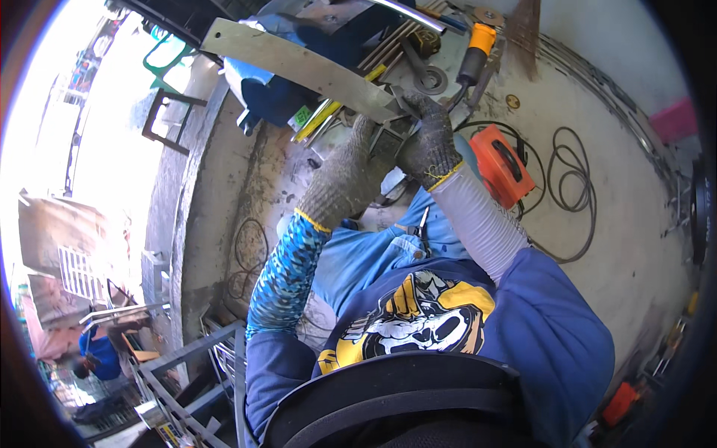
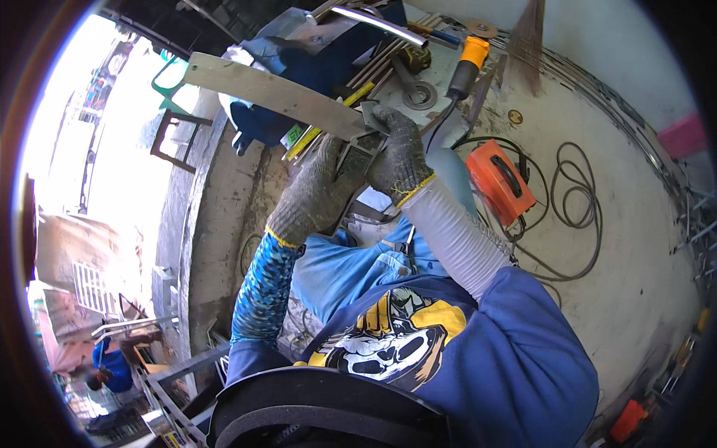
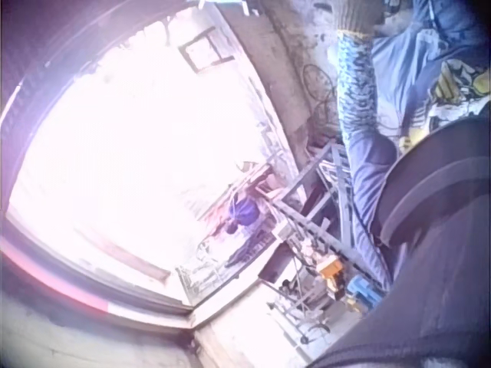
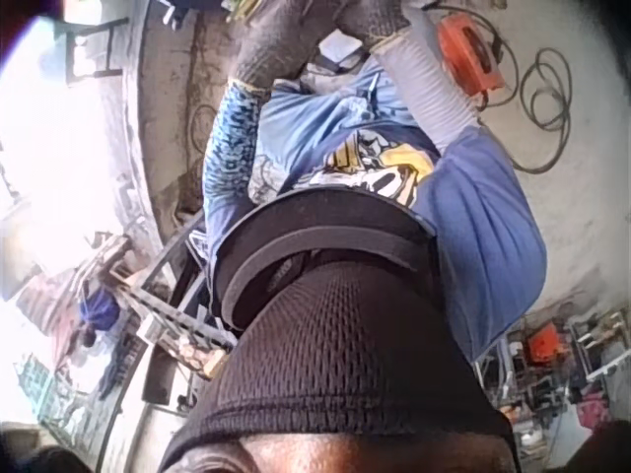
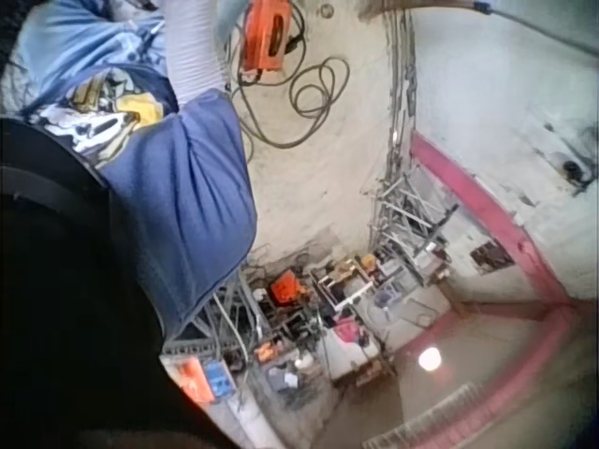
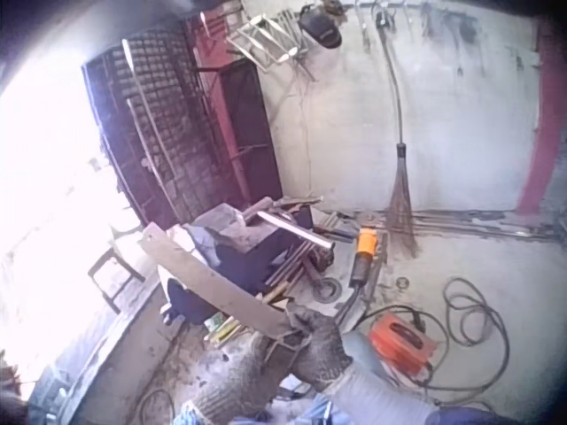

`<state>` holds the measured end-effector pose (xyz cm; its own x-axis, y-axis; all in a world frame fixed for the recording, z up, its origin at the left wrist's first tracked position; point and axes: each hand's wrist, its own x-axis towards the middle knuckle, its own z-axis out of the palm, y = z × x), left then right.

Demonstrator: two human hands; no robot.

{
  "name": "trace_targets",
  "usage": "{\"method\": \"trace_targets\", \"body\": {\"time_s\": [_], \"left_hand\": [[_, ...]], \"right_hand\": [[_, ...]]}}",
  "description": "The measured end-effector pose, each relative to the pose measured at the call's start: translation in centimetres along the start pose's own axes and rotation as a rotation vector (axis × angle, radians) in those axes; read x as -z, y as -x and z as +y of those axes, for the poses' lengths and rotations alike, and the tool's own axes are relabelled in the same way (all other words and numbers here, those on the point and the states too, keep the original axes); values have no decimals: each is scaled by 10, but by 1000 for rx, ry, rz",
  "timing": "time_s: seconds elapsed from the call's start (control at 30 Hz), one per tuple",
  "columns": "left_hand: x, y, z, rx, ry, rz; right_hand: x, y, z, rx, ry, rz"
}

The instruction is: The person hammers a metal piece secured in a vise using a hammer, loosens the vise to remove the metal piece, and fits it against a metal bar by hand.

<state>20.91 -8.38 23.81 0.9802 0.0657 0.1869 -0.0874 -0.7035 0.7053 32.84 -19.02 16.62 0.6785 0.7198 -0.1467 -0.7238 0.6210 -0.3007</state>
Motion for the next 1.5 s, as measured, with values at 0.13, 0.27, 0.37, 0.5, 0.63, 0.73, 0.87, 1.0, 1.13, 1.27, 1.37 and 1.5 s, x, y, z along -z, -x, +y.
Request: {"method": "trace_targets", "body": {"time_s": [0.13, 0.27, 0.37, 0.5, 0.63, 0.73, 0.87, 1.0, 1.13, 1.27, 1.37, 1.5], "left_hand": [[17, -3, -27, -77, -81, -111], [39, 3, -34, 1, -274, -238], [37, 4, -37, -62, -323, -219], [36, 1, -27, -83, -218, -156], [54, -10, -12, -109, -219, -142], [66, -19, 14, -59, -254, -75], [85, -28, 32, 5, -291, -175], [89, -28, 41, 12, -321, -164], [91, -28, 46, 39, -372, -178], [91, -27, 50, 83, -435, -191], [85, -23, 45, 12, -442, -111], [83, -23, 47, 34, -478, -111]], "right_hand": [[0, -2, -3, -264, -228, -27], [-5, 15, -5, -377, -111, -180], [6, 12, 8, -234, -10, -182], [-20, 21, 10, -15, 183, -207], [-43, 8, 5, -163, -195, -151], [-41, -7, 8, -87, -226, -255], [-56, -6, 8, -42, -332, -324], [-54, -9, 5, -93, -399, -401], [-62, -7, 8, -25, -335, -315], [-71, 0, 7, 30, -332, -199], [-58, -8, 6, 4, -395, -312], [-53, -7, 6, 15, -335, -321]]}}
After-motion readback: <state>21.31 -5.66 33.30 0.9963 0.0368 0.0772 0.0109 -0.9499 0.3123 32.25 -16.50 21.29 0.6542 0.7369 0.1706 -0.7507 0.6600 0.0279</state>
